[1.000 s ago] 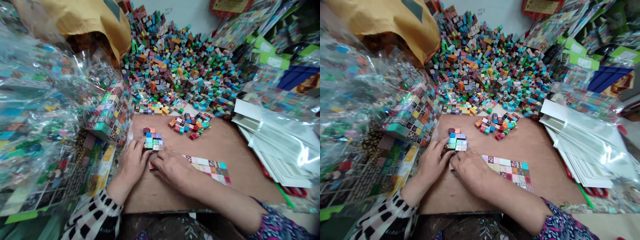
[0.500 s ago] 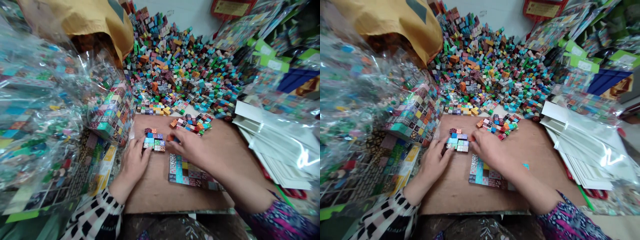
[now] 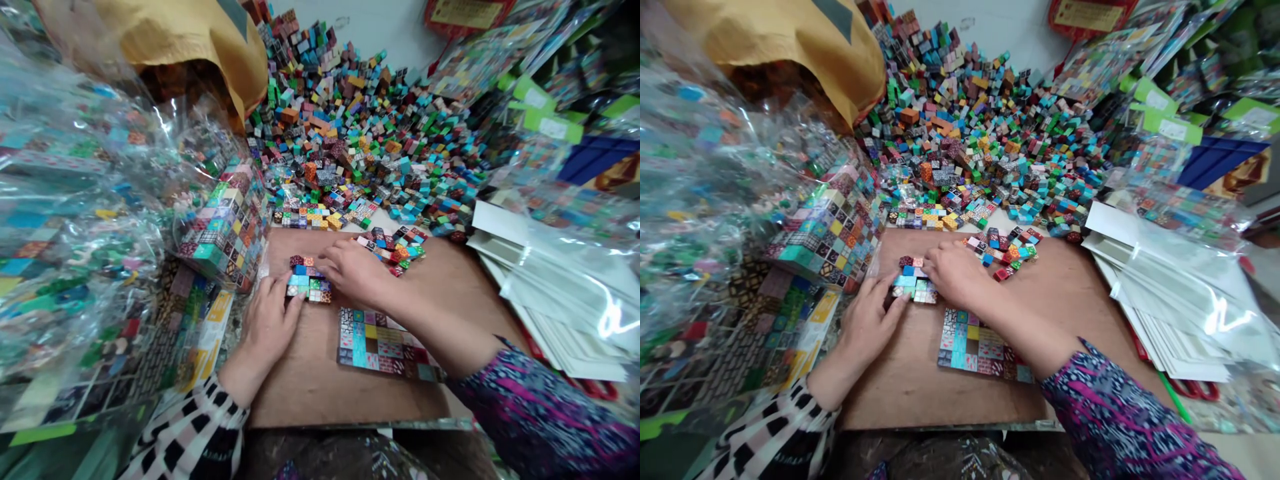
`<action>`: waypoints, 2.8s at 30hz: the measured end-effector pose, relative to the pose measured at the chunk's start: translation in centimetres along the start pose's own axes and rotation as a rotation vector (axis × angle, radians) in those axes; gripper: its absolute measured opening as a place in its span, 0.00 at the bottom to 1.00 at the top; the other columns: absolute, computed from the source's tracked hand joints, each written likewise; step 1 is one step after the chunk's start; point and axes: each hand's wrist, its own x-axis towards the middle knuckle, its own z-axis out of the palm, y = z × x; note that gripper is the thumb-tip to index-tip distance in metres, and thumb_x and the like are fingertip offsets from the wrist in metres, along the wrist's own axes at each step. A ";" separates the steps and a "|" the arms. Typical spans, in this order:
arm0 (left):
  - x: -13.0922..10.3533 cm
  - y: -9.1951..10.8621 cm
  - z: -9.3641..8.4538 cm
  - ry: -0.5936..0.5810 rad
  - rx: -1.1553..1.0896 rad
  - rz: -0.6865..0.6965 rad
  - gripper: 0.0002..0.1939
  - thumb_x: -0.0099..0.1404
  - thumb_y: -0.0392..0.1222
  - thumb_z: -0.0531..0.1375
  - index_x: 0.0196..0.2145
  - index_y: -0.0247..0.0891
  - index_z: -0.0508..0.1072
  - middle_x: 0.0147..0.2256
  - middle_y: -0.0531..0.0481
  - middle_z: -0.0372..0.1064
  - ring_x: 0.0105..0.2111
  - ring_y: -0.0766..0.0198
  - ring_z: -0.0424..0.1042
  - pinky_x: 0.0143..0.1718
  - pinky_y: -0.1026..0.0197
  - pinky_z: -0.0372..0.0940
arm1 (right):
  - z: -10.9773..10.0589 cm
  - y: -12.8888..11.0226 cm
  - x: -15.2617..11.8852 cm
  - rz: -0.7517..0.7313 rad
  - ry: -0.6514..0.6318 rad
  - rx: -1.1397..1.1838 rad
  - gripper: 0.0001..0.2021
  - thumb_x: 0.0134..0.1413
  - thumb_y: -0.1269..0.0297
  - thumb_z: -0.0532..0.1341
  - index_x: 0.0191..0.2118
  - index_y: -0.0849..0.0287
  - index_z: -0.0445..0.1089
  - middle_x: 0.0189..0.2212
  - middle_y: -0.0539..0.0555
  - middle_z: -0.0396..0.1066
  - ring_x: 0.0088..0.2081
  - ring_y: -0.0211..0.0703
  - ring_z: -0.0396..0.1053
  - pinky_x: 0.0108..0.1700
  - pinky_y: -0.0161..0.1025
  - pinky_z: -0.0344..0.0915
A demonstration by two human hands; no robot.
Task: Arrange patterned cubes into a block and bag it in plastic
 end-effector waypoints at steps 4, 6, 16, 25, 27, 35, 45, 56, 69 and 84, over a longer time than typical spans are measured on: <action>0.0 -0.1 0.1 0.013 0.004 0.014 0.23 0.70 0.50 0.54 0.57 0.37 0.67 0.44 0.42 0.70 0.44 0.53 0.73 0.43 0.55 0.68 | 1.5 -0.3 2.4 0.066 -0.080 0.141 0.13 0.60 0.62 0.60 0.47 0.62 0.72 0.39 0.60 0.75 0.38 0.46 0.69 0.37 0.40 0.59; 0.0 -0.1 0.1 0.013 -0.004 0.027 0.23 0.70 0.50 0.54 0.57 0.36 0.67 0.44 0.42 0.70 0.44 0.53 0.73 0.44 0.55 0.68 | 2.1 -0.1 3.0 0.086 -0.111 0.229 0.14 0.58 0.61 0.62 0.48 0.62 0.72 0.36 0.57 0.75 0.35 0.43 0.69 0.33 0.38 0.58; 0.0 -0.5 0.4 0.021 -0.039 0.088 0.23 0.71 0.49 0.52 0.58 0.37 0.66 0.48 0.42 0.71 0.47 0.54 0.72 0.48 0.55 0.67 | 1.4 -0.9 4.8 0.135 -0.210 0.283 0.10 0.53 0.63 0.65 0.42 0.59 0.73 0.36 0.54 0.76 0.35 0.42 0.70 0.31 0.37 0.59; 0.1 -0.4 0.3 -0.017 -0.022 0.039 0.26 0.70 0.50 0.52 0.60 0.33 0.66 0.45 0.40 0.68 0.46 0.52 0.71 0.47 0.53 0.68 | 0.8 -0.1 3.4 0.159 -0.128 0.205 0.09 0.58 0.63 0.59 0.41 0.61 0.74 0.34 0.57 0.75 0.34 0.43 0.69 0.32 0.38 0.57; 0.1 -0.3 0.3 -0.024 -0.020 0.023 0.26 0.70 0.51 0.52 0.59 0.32 0.66 0.45 0.40 0.68 0.46 0.51 0.71 0.46 0.53 0.68 | 0.8 0.0 3.0 0.180 -0.152 0.221 0.07 0.56 0.66 0.61 0.39 0.61 0.74 0.33 0.56 0.75 0.33 0.42 0.68 0.32 0.37 0.56; 0.2 -0.2 0.0 -0.044 -0.038 0.008 0.25 0.70 0.51 0.53 0.60 0.39 0.66 0.44 0.44 0.67 0.44 0.54 0.72 0.44 0.56 0.68 | 1.9 0.0 3.0 0.181 -0.168 0.346 0.03 0.55 0.67 0.64 0.33 0.61 0.74 0.30 0.54 0.76 0.30 0.38 0.67 0.30 0.36 0.55; 0.3 -0.2 0.1 -0.064 -0.015 0.006 0.28 0.70 0.50 0.53 0.61 0.31 0.64 0.46 0.39 0.67 0.46 0.50 0.71 0.45 0.52 0.69 | 1.9 -0.2 3.4 0.131 -0.216 0.332 0.05 0.56 0.66 0.63 0.34 0.61 0.75 0.32 0.55 0.77 0.32 0.39 0.69 0.31 0.36 0.57; 0.1 -0.2 0.3 -0.044 0.013 0.046 0.28 0.70 0.49 0.52 0.60 0.27 0.65 0.45 0.37 0.68 0.45 0.49 0.72 0.45 0.50 0.69 | 1.4 -0.8 3.2 -0.219 -0.155 -0.057 0.22 0.61 0.72 0.52 0.56 0.50 0.70 0.44 0.61 0.68 0.41 0.47 0.64 0.37 0.40 0.54; 0.1 -0.1 0.1 -0.053 0.061 0.081 0.23 0.70 0.47 0.53 0.59 0.37 0.68 0.43 0.41 0.65 0.42 0.52 0.72 0.42 0.52 0.69 | 2.4 0.1 3.8 -0.248 -0.169 0.044 0.22 0.60 0.73 0.51 0.57 0.56 0.70 0.42 0.61 0.68 0.38 0.44 0.65 0.36 0.39 0.54; 0.0 -0.2 0.3 -0.036 0.094 0.125 0.23 0.71 0.47 0.52 0.59 0.35 0.68 0.43 0.39 0.65 0.42 0.51 0.71 0.43 0.50 0.70 | 1.5 0.3 4.5 -0.216 -0.222 0.107 0.26 0.55 0.77 0.52 0.60 0.61 0.66 0.49 0.63 0.71 0.46 0.47 0.68 0.41 0.39 0.60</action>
